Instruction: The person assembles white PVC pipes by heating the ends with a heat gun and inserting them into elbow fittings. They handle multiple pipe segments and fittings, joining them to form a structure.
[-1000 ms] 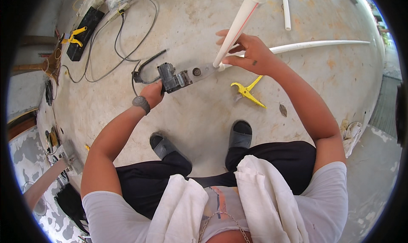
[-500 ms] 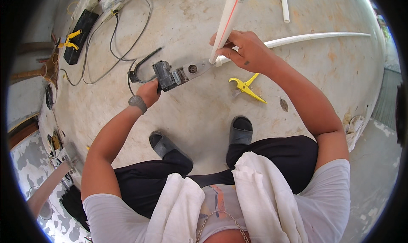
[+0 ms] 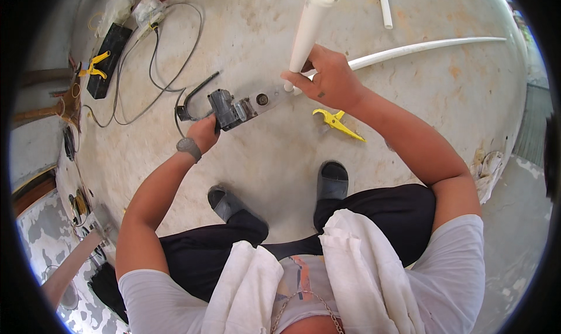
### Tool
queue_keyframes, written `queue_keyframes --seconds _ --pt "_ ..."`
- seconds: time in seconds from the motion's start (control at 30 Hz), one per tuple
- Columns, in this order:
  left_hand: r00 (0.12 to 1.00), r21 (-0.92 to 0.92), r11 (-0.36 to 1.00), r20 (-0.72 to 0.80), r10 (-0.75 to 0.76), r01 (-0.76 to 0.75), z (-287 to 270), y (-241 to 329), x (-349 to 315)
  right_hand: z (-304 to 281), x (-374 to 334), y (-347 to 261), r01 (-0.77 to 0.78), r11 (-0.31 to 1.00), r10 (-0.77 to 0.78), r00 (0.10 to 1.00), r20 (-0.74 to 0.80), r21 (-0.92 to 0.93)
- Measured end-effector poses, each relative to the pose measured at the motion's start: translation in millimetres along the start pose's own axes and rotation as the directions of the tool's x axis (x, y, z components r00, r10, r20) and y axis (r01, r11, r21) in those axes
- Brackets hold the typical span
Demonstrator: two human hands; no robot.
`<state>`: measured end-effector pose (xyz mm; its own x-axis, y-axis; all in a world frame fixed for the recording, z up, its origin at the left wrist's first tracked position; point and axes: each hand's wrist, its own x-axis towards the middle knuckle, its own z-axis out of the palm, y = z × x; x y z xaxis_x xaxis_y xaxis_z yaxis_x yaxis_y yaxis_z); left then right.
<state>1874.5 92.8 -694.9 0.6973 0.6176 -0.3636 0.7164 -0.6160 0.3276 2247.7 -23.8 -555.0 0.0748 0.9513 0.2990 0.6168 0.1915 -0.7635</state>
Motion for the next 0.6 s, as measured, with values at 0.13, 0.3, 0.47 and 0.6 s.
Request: queue_keyframes --seconds 0.13,0.3,0.47,0.6 --pt "1.0 0.019 1.0 0.004 -0.011 0.011 -0.3 -0.4 -0.8 0.6 0.4 -2.7 -0.093 0.995 0.092 0.996 0.02 0.033" --pt "1.0 0.025 1.0 0.011 -0.006 0.006 -3.9 5.1 -2.6 -18.6 13.5 -5.5 -0.057 0.983 0.022 0.98 0.199 0.174" --pt "0.999 0.041 0.999 0.044 -0.012 0.011 -3.9 2.0 -2.2 -31.8 22.5 1.3 -0.141 0.984 0.073 0.879 0.471 0.111" --pt "0.999 0.051 0.999 0.039 0.0 -0.002 -2.4 0.7 1.2 -23.0 16.1 0.2 -0.108 0.994 0.089 0.899 0.429 0.021"
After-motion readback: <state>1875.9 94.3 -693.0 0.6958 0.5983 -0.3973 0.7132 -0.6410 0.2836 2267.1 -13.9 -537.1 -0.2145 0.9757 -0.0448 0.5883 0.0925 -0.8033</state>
